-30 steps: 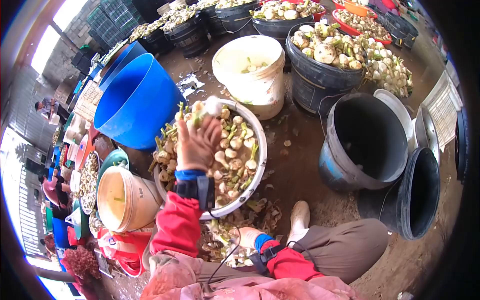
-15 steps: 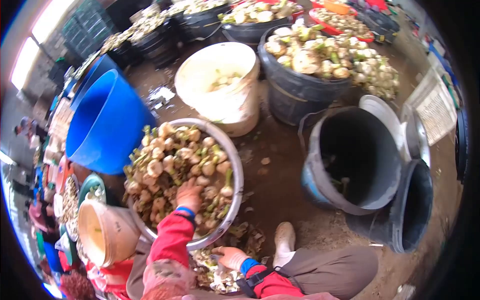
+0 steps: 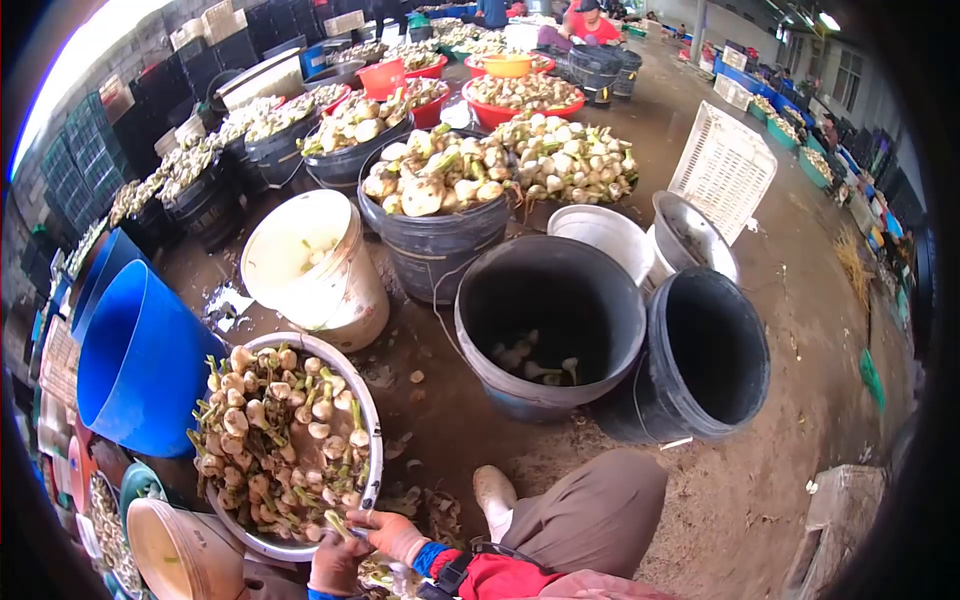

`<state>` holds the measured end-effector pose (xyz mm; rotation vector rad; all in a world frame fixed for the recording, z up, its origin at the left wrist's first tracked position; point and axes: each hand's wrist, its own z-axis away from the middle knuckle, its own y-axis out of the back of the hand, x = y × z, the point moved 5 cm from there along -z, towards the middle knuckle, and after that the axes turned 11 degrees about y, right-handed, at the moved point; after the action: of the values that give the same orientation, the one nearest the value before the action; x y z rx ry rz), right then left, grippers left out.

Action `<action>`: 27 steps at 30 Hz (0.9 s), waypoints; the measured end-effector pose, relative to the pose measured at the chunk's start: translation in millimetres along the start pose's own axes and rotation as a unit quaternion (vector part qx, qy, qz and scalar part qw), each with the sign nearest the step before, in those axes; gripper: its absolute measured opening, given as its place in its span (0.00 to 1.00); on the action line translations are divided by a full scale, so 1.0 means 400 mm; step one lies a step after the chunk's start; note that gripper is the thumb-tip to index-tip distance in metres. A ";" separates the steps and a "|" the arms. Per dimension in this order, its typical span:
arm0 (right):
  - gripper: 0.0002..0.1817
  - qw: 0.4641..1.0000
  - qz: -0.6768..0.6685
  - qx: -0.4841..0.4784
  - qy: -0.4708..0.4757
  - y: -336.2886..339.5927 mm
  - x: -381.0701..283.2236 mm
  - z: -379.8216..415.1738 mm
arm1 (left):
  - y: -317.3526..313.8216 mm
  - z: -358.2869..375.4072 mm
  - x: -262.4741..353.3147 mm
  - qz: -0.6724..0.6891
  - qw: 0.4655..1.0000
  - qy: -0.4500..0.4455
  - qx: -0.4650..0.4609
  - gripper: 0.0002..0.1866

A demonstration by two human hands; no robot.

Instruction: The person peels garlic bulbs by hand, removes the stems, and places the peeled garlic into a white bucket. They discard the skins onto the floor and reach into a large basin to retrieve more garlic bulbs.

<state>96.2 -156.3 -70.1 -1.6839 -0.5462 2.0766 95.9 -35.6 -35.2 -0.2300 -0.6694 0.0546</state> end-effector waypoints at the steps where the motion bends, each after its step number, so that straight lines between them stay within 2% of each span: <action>1: 0.24 0.997 0.059 -0.048 -0.032 -0.008 0.006 0.004 | 0.001 0.037 -0.005 -0.097 0.994 -0.019 0.041 0.18; 2: 0.25 0.986 0.117 -0.095 -0.065 -0.017 0.015 0.010 | -0.012 0.063 0.006 -0.203 0.976 -0.082 0.018 0.15; 3: 0.25 0.987 0.118 -0.093 -0.059 -0.022 0.012 0.013 | -0.007 0.062 -0.015 -0.168 0.979 -0.111 0.007 0.16; 4: 0.25 0.974 0.187 -0.122 -0.048 -0.031 0.011 0.017 | 0.060 0.033 -0.055 -0.294 0.938 -0.155 0.100 0.17; 5: 0.24 0.954 0.256 -0.149 -0.038 -0.040 0.014 0.022 | 0.110 0.015 -0.078 -0.410 0.870 -0.196 0.191 0.17; 6: 0.24 0.954 0.258 -0.147 -0.034 -0.045 0.014 0.026 | 0.019 0.089 -0.033 -0.465 0.819 -0.221 0.254 0.17; 7: 0.23 0.950 0.282 -0.128 -0.038 -0.044 0.015 0.030 | -0.012 0.101 -0.025 -0.509 0.723 -0.347 0.313 0.13; 10: 0.21 0.932 0.350 -0.074 -0.068 -0.034 0.046 0.033 | -0.073 0.113 -0.009 -0.552 0.722 -0.306 0.284 0.11; 11: 0.21 0.931 0.351 -0.075 -0.067 -0.024 0.063 0.030 | -0.086 0.111 -0.005 -0.578 0.698 -0.309 0.288 0.11; 12: 0.21 0.945 0.314 -0.079 -0.043 -0.020 0.065 0.025 | -0.093 0.109 -0.007 -0.603 0.674 -0.311 0.292 0.12; 15: 0.22 0.962 0.249 -0.108 0.002 -0.024 0.058 0.021 | -0.068 0.100 0.005 -0.622 0.651 -0.296 0.320 0.12; 16: 0.22 0.966 0.220 -0.132 0.024 -0.032 0.043 0.023 | -0.044 0.094 0.008 -0.582 0.709 -0.248 0.312 0.13; 17: 0.23 0.968 0.191 -0.155 0.045 -0.043 0.028 0.026 | -0.029 0.090 0.005 -0.582 0.708 -0.247 0.314 0.13; 19: 0.22 0.963 0.205 -0.166 0.050 -0.048 0.062 0.022 | -0.024 0.089 -0.001 -0.566 0.713 -0.309 0.277 0.14; 20: 0.21 0.952 0.269 -0.146 0.029 -0.046 0.085 0.019 | -0.029 0.090 -0.007 -0.561 0.711 -0.341 0.250 0.15; 22: 0.21 0.928 0.356 -0.101 -0.035 -0.041 0.110 0.021 | -0.063 0.120 -0.005 -0.592 0.690 -0.310 0.277 0.15; 23: 0.21 0.928 0.356 -0.101 -0.036 -0.043 0.106 0.028 | -0.070 0.129 -0.006 -0.620 0.667 -0.279 0.305 0.15; 25: 0.23 0.933 0.349 -0.028 -0.082 -0.037 0.048 0.048 | -0.058 0.093 -0.015 -0.630 0.655 -0.287 0.303 0.19; 26: 0.24 0.941 0.325 -0.038 -0.080 -0.029 0.036 0.049 | -0.047 0.071 -0.016 -0.610 0.685 -0.265 0.298 0.21; 27: 0.24 0.949 0.311 -0.046 -0.033 -0.016 0.071 0.028 | -0.034 0.063 -0.018 -0.588 0.715 -0.240 0.294 0.24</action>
<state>80.5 -136.0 -87.9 -2.0365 -0.1290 2.5734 74.3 -44.7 -17.4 0.8987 -1.1801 -0.9325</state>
